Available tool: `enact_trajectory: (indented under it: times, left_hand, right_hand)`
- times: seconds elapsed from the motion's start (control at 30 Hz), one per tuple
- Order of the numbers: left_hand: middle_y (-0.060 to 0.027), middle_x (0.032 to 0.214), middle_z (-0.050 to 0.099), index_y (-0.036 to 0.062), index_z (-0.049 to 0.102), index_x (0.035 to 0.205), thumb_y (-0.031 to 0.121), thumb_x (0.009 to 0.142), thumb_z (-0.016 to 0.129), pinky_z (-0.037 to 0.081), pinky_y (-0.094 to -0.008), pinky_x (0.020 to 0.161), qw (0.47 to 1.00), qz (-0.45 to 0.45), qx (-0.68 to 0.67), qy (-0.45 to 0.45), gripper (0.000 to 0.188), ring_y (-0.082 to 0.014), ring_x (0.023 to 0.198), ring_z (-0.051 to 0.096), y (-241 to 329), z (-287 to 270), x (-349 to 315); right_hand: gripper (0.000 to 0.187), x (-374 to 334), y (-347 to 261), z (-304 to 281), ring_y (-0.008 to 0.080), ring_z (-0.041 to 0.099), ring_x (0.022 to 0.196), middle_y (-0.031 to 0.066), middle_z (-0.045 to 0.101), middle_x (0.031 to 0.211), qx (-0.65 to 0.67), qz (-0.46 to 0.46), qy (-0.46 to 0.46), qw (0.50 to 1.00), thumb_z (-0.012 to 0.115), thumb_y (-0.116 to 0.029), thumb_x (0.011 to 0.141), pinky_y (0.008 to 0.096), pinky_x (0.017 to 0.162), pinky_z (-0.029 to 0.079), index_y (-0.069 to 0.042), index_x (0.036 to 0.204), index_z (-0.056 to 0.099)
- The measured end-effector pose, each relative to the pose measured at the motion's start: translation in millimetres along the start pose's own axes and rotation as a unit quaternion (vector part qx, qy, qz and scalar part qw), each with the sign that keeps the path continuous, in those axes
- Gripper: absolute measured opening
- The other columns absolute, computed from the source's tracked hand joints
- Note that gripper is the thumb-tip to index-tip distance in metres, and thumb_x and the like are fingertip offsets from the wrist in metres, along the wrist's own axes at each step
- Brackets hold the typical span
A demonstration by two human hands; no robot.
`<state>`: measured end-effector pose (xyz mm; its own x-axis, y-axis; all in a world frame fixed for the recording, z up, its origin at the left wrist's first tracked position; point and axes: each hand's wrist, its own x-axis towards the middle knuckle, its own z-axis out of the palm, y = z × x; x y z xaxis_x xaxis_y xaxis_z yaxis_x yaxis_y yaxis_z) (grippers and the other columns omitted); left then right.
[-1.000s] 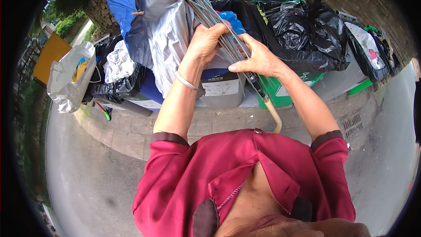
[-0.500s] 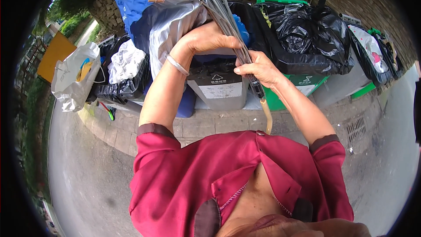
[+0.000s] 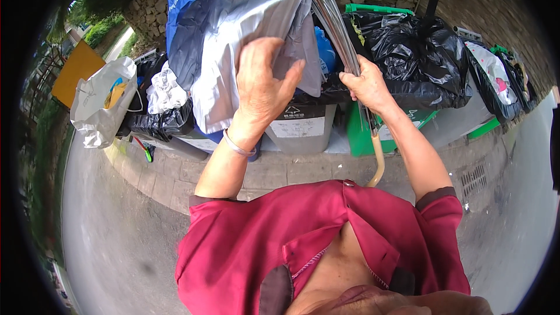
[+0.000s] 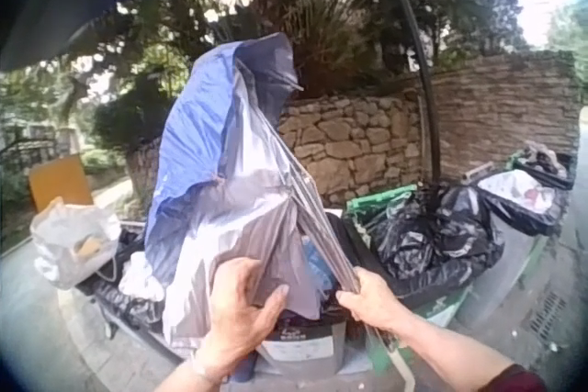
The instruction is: The person places white cloth into a trash bin and then removes the blue fabric covering from a handheld umbrella frame by hand.
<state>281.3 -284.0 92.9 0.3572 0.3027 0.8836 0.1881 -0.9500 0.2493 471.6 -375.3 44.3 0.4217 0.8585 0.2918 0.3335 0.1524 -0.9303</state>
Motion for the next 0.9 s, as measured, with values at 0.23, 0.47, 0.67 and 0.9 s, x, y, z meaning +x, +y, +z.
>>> enact_trajectory:
  times: [0.23,0.47,0.67,0.9]
  left_hand:
    - [-0.0166,0.096,0.057,0.0022,0.047,0.114,0.023,0.066,0.068,0.038,-0.0426,0.083,0.872,0.076,0.357,0.325,0.056,-0.0326,0.095,0.052,-76.9,34.4,70.8]
    - [-0.0216,0.095,0.059,0.0003,0.055,0.095,0.015,0.067,0.057,0.035,-0.0490,0.084,0.941,-0.106,0.322,-0.020,0.032,-0.0383,0.097,0.051,-46.4,24.4,93.0]
    - [-0.0278,0.096,0.057,-0.0063,0.049,0.102,-0.004,0.070,0.035,0.041,-0.0386,0.084,0.987,-0.093,0.070,0.113,0.035,-0.0412,0.095,0.054,-99.2,25.5,102.8]
    - [-0.0155,0.078,0.063,0.0054,0.062,0.077,0.015,0.073,0.051,0.050,-0.0399,0.065,0.918,-0.020,0.394,-0.042,0.015,-0.0317,0.073,0.063,-139.0,-0.9,114.5]
  right_hand:
    - [0.016,31.0,-28.1,0.3,0.0075,0.043,0.040,-0.0004,0.044,0.050,-0.134,-0.095,-0.067,0.984,0.056,-0.015,0.076,0.0232,0.037,0.036,-0.002,0.080,0.049]
    - [0.019,40.5,-53.1,-17.1,0.0175,0.053,0.044,0.0095,0.055,0.056,-0.167,-0.006,-0.039,0.985,0.056,-0.014,0.069,0.0306,0.042,0.044,0.001,0.082,0.056]
    - [0.019,41.0,-43.1,-8.0,0.0180,0.054,0.045,0.0072,0.057,0.058,-0.175,0.027,-0.064,0.982,0.055,-0.013,0.072,0.0305,0.042,0.044,-0.004,0.088,0.056]
    - [0.028,18.6,-26.8,3.8,0.0360,0.057,0.078,0.0234,0.057,0.077,-0.248,-0.029,-0.083,0.965,0.057,-0.019,0.067,0.0399,0.071,0.044,0.004,0.082,0.052]
